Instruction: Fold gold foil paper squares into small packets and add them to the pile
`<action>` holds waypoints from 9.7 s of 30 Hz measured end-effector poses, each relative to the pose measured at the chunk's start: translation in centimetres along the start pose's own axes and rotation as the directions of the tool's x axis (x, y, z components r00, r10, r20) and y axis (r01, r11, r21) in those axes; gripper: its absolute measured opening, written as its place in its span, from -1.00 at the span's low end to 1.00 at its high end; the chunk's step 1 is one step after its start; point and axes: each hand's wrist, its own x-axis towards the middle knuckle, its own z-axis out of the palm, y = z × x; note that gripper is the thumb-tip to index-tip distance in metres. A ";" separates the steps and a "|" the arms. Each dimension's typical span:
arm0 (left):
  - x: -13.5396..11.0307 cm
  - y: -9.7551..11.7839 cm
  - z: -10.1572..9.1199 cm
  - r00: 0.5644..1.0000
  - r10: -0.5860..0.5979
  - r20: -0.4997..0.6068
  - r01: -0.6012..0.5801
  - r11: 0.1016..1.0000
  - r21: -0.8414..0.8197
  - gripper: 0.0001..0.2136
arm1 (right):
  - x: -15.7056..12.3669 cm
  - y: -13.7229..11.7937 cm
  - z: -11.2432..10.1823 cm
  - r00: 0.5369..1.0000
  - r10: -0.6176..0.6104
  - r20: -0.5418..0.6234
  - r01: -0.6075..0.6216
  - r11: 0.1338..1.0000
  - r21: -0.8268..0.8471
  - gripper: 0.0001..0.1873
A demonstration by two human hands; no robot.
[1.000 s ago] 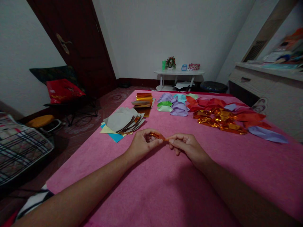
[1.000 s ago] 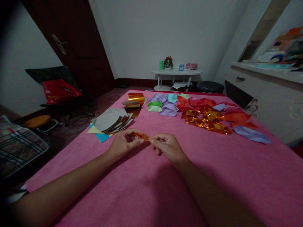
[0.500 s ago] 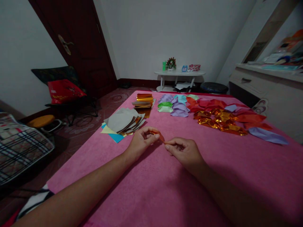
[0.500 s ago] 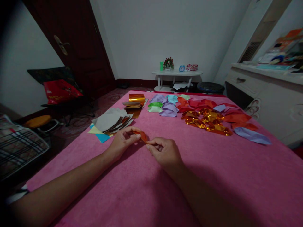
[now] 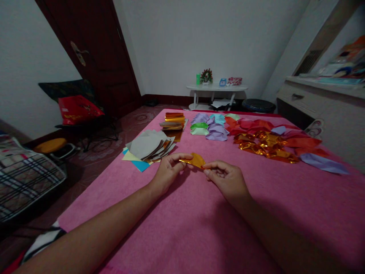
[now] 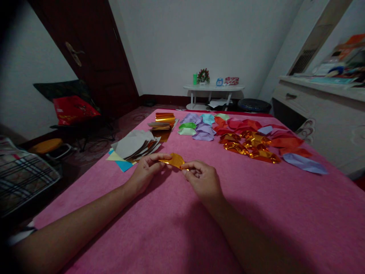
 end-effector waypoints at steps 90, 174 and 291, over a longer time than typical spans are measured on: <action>-1.9 -0.1 1.9 0.971 0.237 -0.028 -0.206 0.892 0.403 -0.89 | -0.6 -0.2 -0.5 0.841 -0.488 0.236 0.458 0.408 -0.789 -0.75; -1.3 -0.3 1.7 0.975 0.223 0.019 -0.179 0.729 0.661 -0.64 | -0.5 0.2 -0.6 0.937 -0.339 0.079 0.308 0.700 -0.645 -0.61; 4.6 5.0 -13.6 0.960 -0.207 -0.190 0.277 0.807 0.521 -0.68 | 3.7 2.1 -10.7 0.704 -0.594 0.390 0.604 0.213 -0.768 -0.79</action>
